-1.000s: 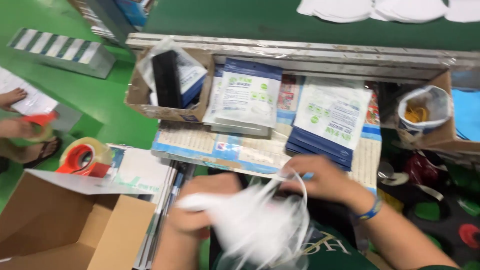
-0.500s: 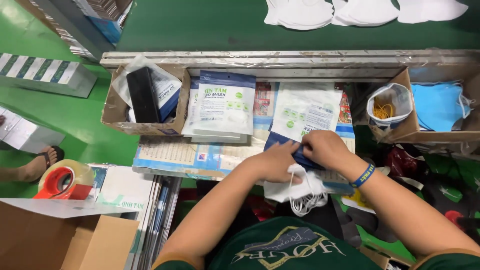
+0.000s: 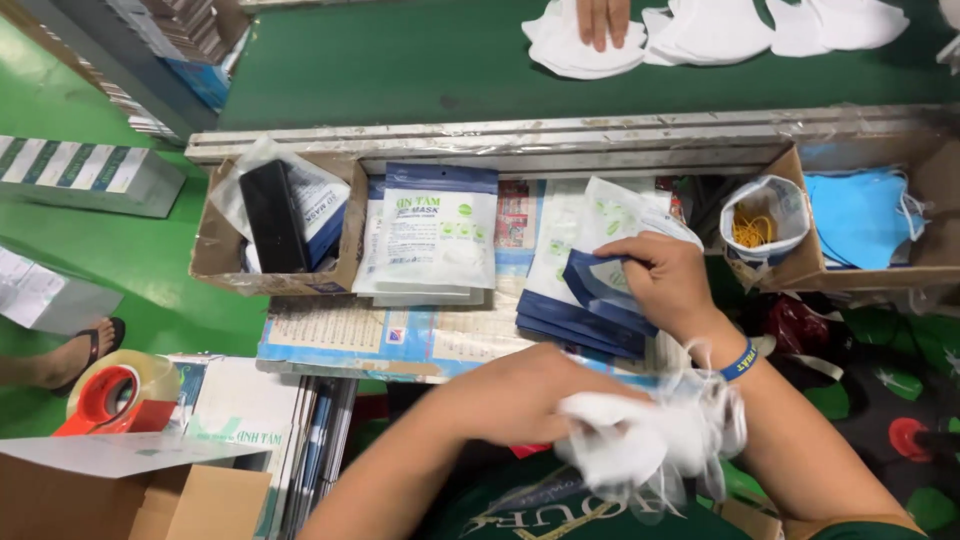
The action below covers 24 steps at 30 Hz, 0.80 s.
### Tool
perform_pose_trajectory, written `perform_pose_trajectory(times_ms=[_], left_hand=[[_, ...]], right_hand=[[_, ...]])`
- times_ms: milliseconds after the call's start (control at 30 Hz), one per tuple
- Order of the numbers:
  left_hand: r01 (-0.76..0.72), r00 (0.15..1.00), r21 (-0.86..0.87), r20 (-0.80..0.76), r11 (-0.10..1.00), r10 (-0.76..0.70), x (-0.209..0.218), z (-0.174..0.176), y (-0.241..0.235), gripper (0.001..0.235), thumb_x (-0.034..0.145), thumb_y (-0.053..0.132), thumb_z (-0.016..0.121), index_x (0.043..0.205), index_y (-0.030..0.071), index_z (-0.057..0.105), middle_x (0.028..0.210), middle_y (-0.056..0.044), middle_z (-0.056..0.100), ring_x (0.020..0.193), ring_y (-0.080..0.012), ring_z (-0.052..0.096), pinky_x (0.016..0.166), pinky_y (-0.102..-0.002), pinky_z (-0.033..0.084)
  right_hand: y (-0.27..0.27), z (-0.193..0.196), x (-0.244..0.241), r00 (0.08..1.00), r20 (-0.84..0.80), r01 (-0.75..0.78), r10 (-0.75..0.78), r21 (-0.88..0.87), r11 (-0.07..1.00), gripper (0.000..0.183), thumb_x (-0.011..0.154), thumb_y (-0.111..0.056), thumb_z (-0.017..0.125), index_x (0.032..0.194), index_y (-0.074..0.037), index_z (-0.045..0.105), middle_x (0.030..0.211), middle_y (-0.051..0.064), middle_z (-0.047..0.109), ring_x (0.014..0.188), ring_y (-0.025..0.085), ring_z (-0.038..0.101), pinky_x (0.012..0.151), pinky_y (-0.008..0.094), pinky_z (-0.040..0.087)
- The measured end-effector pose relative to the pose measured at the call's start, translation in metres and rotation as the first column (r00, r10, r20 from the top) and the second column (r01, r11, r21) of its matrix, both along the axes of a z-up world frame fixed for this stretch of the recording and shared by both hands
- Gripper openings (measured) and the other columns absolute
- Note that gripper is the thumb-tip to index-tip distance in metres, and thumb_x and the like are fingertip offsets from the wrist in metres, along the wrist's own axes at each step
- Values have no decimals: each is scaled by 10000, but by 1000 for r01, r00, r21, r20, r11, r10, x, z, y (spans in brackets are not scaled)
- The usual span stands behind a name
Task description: Gathering stacks of individual medical masks, placing them inside printed plastic retail bags, and preparing boxes.
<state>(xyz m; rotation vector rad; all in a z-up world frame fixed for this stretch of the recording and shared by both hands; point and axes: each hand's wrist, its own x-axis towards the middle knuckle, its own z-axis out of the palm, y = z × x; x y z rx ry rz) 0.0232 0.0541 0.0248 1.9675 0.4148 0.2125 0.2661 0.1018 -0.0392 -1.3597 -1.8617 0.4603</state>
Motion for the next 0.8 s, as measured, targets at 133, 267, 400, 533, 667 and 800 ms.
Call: perform_pose_trajectory(times_ms=[133,267,400,533,667,800], left_hand=[[-319,791,514,-317,796,522,-17,-72,3,409,960,50,649,1361,131,666,1046,-190,759,972,-363,739,861,-430,572],[-387,824,323,-298,864,481,-25,28,-10,491,863,115,746,1340,221,703,998,-175,771,925,-311,731,810,-370,565],[-413,881,-232,144,881,451,-18,10,0,398,923,131,732,1320,139,707,1079,-103,809,931,-95,725,842,-280,588],[-487,841,-218,142,846,521,-9,-35,31,380,921,135,727,1301,126,725,1079,-107,801,909,-104,681,814,-292,577],[-535,844,86,99,840,528,0,-27,28,386,863,107,706,1247,126,731,1037,-127,791,880,-173,745,789,-309,568],[-752,653,-26,103,658,750,20,-43,27,249,898,182,718,1122,75,740,943,-138,781,824,-220,748,750,-331,573]], right_hand=[[-13,21,7,995,-12,95,-96,-69,993,324,818,13,592,998,-130,820,790,113,746,626,200,680,609,308,522],[-25,30,9,996,-26,79,-82,-106,991,300,811,-10,617,1020,-109,809,863,118,783,642,188,714,625,291,543],[-36,36,3,999,-26,14,-18,-167,986,294,812,-55,653,1060,-103,804,890,122,791,627,141,709,601,274,553],[-41,36,13,957,-252,-190,145,-164,968,253,866,-113,699,1100,-45,769,901,105,810,760,74,700,676,247,570],[-50,39,-4,993,-98,21,-72,-444,896,302,866,-97,677,1125,-57,827,702,223,715,530,188,582,557,337,469],[-69,37,-50,979,202,-15,-19,163,986,446,841,-108,695,1264,33,684,791,166,675,610,271,649,577,374,524]])
